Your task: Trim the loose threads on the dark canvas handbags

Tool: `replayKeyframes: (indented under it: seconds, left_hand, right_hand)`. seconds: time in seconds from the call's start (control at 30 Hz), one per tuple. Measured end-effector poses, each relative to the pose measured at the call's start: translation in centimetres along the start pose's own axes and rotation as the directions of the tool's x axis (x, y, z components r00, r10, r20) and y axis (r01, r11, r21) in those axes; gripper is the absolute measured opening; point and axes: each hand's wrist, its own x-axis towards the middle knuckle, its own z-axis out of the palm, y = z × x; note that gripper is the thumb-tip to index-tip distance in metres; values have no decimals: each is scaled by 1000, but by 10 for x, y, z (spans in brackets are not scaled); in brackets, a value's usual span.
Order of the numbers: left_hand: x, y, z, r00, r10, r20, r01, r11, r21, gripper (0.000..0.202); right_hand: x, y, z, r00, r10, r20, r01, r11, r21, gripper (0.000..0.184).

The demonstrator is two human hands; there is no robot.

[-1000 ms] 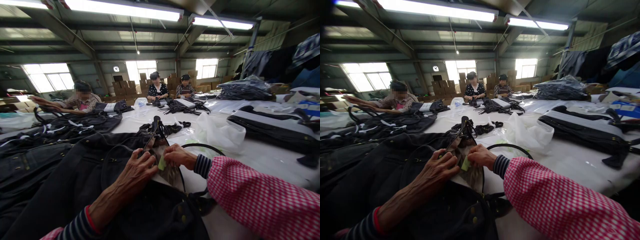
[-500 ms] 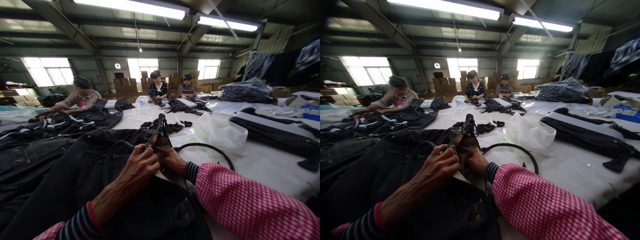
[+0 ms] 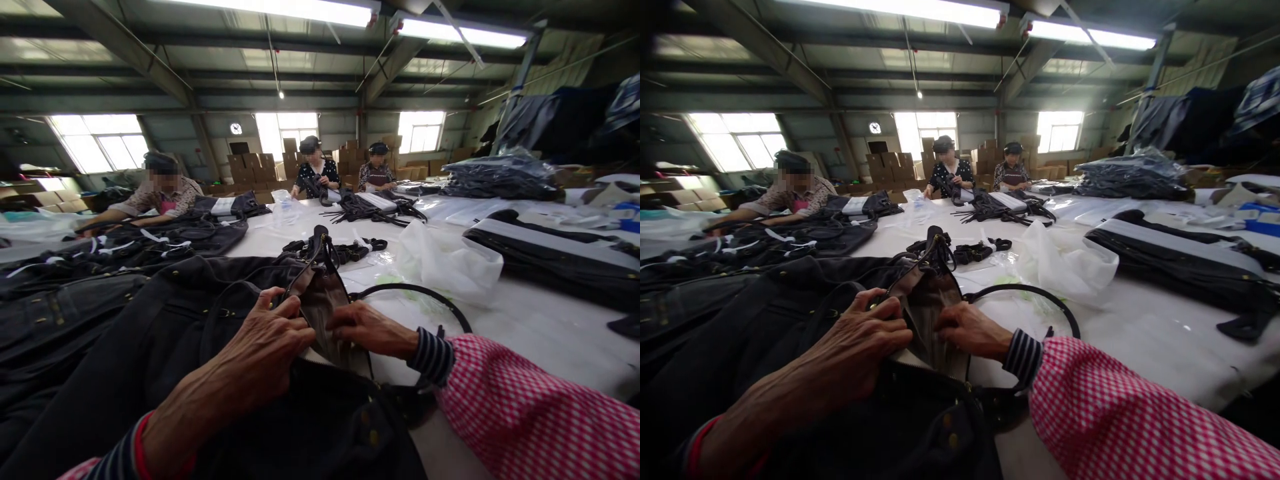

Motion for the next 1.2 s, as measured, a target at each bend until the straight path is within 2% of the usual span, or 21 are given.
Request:
replayKeyframes:
  seconds: [0.1,0.2,0.27,0.37,0.47,0.57,0.67,0.77,0.83,0.9,1.03,1.13,1.2]
  left_hand:
    - [5,7,8,1000,20,4,-20,997,77,40]
    - [11,13,20,999,48,10,-49,984,171,39]
    - [13,14,27,998,55,24,-59,975,215,24]
    - [13,13,32,996,85,2,-83,970,227,17]
    - [11,14,30,997,79,19,-81,980,181,17]
    - [10,18,22,995,19,102,-29,994,104,14]
    - [10,22,16,990,12,137,-16,999,31,17]
    - [8,22,13,987,7,160,-5,1000,-15,21]
    - [7,22,11,983,7,181,0,999,-36,21]
    - [6,21,10,982,12,189,-2,999,-54,19]
    - [5,21,7,989,18,150,-5,996,-87,18]
    - [6,21,5,986,19,164,5,989,-145,12]
    - [8,20,3,985,10,173,21,983,-180,29]
  right_hand:
    - [-27,-10,0,961,-206,186,247,940,-234,20]
    - [-47,-13,-1,935,-265,237,319,919,-231,22]
    - [-53,-8,-4,947,-264,181,293,944,-151,23]
    - [-52,6,-13,986,-160,-37,157,985,-77,23]
    - [-43,15,-24,977,-36,-210,14,994,-108,22]
    - [-30,12,-27,964,-86,-252,31,976,-215,22]
    - [-19,3,-18,973,-168,-159,118,951,-285,19]
    - [-15,-1,-1,989,-133,69,149,910,-386,14]
    - [-15,1,7,981,-115,157,177,865,-470,18]
    - [-15,5,13,980,-124,156,187,844,-502,18]
    - [-13,11,20,970,-172,173,232,864,-446,6]
    - [-11,10,21,961,-204,189,267,867,-422,7]
    - [-11,6,20,961,-191,202,262,866,-426,6]
